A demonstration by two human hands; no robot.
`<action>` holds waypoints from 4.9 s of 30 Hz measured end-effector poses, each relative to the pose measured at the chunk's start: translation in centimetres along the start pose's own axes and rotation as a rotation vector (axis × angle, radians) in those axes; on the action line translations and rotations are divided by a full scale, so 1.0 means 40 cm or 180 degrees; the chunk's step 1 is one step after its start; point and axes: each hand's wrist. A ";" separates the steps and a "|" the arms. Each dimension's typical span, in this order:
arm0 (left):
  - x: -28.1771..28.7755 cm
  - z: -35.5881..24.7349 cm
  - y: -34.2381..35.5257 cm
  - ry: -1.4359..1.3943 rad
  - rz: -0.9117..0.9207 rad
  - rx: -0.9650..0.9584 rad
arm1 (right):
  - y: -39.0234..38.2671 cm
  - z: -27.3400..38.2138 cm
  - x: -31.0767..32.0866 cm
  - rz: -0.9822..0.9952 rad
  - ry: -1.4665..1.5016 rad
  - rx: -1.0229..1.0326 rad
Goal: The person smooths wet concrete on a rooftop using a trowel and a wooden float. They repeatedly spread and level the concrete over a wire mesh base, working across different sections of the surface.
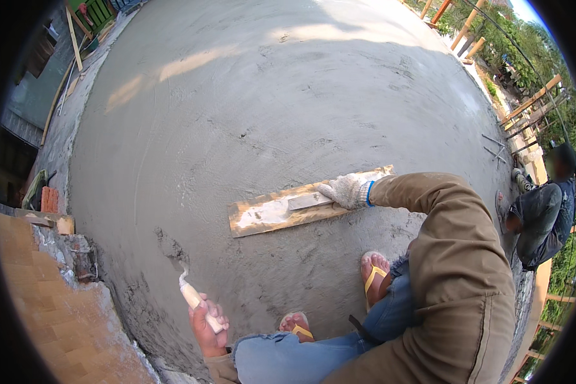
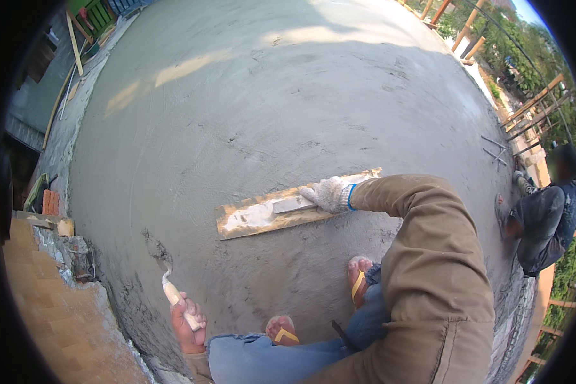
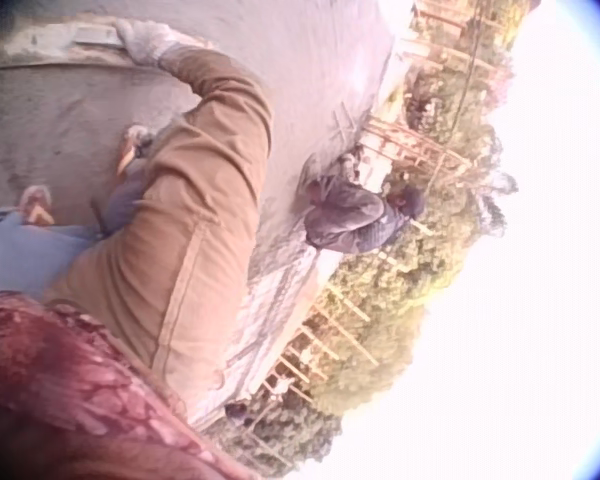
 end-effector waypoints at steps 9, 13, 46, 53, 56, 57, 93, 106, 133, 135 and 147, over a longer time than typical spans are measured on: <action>-0.268 -0.174 0.035 0.0697 0.0821 0.0321 | -0.379 -0.304 -0.180 -0.1733 0.1056 -0.1655; -0.442 -0.205 0.068 0.1089 0.1073 0.0505 | -0.578 -0.358 -0.339 -0.2379 0.1478 -0.2714; -1.100 -0.152 0.402 0.1384 0.1344 0.0446 | -0.889 -0.528 -0.648 -0.2964 0.1958 -0.4219; -1.170 -0.273 0.394 0.1537 0.0741 0.0456 | -0.890 -0.514 -0.601 -0.3117 0.2464 -0.4040; -1.208 -0.312 0.393 0.1494 0.0650 0.0460 | -0.889 -0.524 -0.624 -0.3166 0.2230 -0.4056; -1.209 -0.321 0.399 0.1489 0.0690 0.0459 | -0.889 -0.522 -0.614 -0.3159 0.2182 -0.4064; -1.691 -0.269 1.517 0.5269 -0.0232 -0.1956 | -0.857 -0.382 -0.469 -0.3022 0.2687 -0.5716; -1.046 -0.060 0.978 0.0503 0.0971 0.0307 | -0.202 -0.789 0.166 -0.2881 0.1997 -0.3009; -0.722 -0.130 0.754 0.0435 -0.1104 0.0313 | 0.816 -0.942 0.819 -0.2311 0.0901 -0.1623; -0.721 -0.133 0.757 0.0451 -0.1069 0.0293 | 0.777 -1.052 0.794 -0.2395 0.0761 -0.1974; -0.683 -0.134 0.736 0.0179 -0.1407 0.0400 | 0.733 -1.128 0.763 -0.2430 0.1177 -0.2082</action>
Point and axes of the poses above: each hand's wrist, its own y-axis towards the middle knuckle, its own x-axis out of the back of the hand, z = x × y, and after that the axes turned 13 degrees about y, right-handed
